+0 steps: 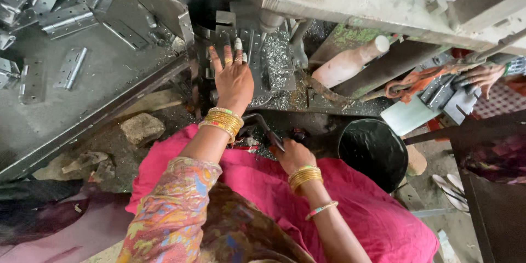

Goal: The person operates a drill press to process small metal pieces. They pick up each piece from a metal bin, place it under the drill, activate the machine, and then remove the processed piece.

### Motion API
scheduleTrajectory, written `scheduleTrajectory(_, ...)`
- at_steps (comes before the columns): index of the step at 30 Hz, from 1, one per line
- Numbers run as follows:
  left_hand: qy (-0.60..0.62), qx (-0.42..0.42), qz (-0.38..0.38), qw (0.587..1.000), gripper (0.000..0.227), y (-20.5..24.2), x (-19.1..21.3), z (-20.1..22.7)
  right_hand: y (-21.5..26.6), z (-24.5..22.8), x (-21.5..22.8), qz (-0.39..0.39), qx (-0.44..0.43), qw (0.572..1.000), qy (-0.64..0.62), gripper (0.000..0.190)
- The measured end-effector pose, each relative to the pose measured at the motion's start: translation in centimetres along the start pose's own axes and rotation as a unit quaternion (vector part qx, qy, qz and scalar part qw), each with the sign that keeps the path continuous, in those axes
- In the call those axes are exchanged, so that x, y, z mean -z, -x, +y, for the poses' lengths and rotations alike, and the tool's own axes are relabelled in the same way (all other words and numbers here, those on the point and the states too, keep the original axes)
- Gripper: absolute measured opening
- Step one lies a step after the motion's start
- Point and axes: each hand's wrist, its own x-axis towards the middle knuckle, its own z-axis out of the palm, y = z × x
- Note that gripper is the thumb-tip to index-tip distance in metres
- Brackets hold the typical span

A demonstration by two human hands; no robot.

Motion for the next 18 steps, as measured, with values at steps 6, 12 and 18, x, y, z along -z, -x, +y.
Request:
scheduleTrajectory(6, -0.048, 0.042, -0.066, 0.996, 0.045, -2.6, 0.4, 1.6, -0.9, -0.4, 1.2, 0.015, 0.039, 0.997, -0.065, 0.05)
scheduleTrajectory(12, -0.011, 0.057, 0.0, 0.998, 0.041, -1.3, -0.2, 1.1, 1.0, -0.7, 1.1, 0.033, 0.023, 0.999, -0.007, 0.05)
scheduleTrajectory(18, -0.024, 0.046, 0.036, 0.998, 0.046, -1.1, -0.2, 1.3, -1.2, -2.3, 5.3, 0.059, 0.082, 0.99, 0.1, 0.051)
